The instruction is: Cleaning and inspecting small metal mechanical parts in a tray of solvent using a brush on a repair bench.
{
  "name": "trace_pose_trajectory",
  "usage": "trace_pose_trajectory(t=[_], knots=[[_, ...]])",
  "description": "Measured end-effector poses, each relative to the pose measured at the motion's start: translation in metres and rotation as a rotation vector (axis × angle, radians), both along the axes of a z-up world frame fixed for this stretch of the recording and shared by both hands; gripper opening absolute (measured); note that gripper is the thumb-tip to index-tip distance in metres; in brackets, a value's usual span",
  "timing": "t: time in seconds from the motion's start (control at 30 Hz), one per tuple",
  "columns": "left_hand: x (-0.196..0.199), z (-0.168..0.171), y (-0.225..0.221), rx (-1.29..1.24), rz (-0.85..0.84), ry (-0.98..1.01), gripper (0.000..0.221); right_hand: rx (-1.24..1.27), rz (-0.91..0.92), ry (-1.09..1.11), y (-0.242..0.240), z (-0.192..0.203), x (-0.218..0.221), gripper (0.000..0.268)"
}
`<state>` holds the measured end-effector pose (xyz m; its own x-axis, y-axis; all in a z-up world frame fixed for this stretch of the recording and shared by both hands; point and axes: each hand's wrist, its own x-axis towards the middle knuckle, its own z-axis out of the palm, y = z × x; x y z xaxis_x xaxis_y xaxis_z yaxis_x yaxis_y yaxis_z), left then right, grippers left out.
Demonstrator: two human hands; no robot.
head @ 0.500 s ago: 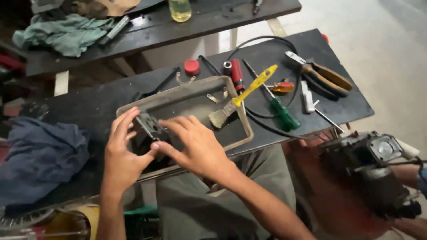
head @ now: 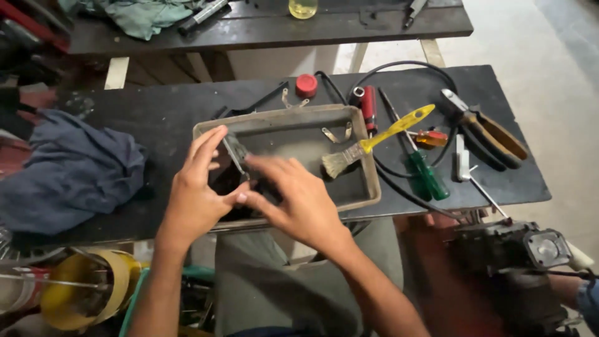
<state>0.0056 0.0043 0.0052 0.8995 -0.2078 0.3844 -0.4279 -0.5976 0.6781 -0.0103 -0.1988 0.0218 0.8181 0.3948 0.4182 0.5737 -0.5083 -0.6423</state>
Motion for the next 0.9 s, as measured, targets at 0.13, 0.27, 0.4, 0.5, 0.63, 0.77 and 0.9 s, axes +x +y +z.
trace_pose_trajectory(t=[0.13, 0.27, 0.4, 0.5, 0.63, 0.77, 0.9], knots=[[-0.001, -0.003, -0.002, 0.016, -0.011, -0.015, 0.082, 0.423, -0.220, 0.112, -0.001, -0.009, 0.007, 0.090], [-0.005, -0.001, -0.009, 0.014, -0.014, -0.011, 0.084, 0.877, -0.427, 0.174, -0.009, -0.030, 0.013, 0.089], [-0.006, 0.002, -0.014, 0.054, 0.012, -0.009, 0.086, 0.806, -0.432, 0.093, -0.011, -0.011, -0.004, 0.088], [-0.006, 0.002, -0.010, 0.033, -0.004, -0.040, 0.086, 0.700, -0.384, 0.080, -0.007, -0.010, -0.005, 0.066], [-0.003, -0.005, -0.006, 0.018, -0.016, -0.060, 0.080, 0.219, -0.182, 0.061, -0.002, -0.003, -0.008, 0.024], [-0.002, -0.005, -0.002, -0.001, -0.014, -0.018, 0.083, -0.030, -0.130, 0.061, 0.004, -0.006, -0.007, 0.033], [-0.004, -0.005, 0.002, 0.014, -0.009, -0.041, 0.084, -0.011, -0.098, 0.053, 0.007, -0.008, -0.008, 0.032]])
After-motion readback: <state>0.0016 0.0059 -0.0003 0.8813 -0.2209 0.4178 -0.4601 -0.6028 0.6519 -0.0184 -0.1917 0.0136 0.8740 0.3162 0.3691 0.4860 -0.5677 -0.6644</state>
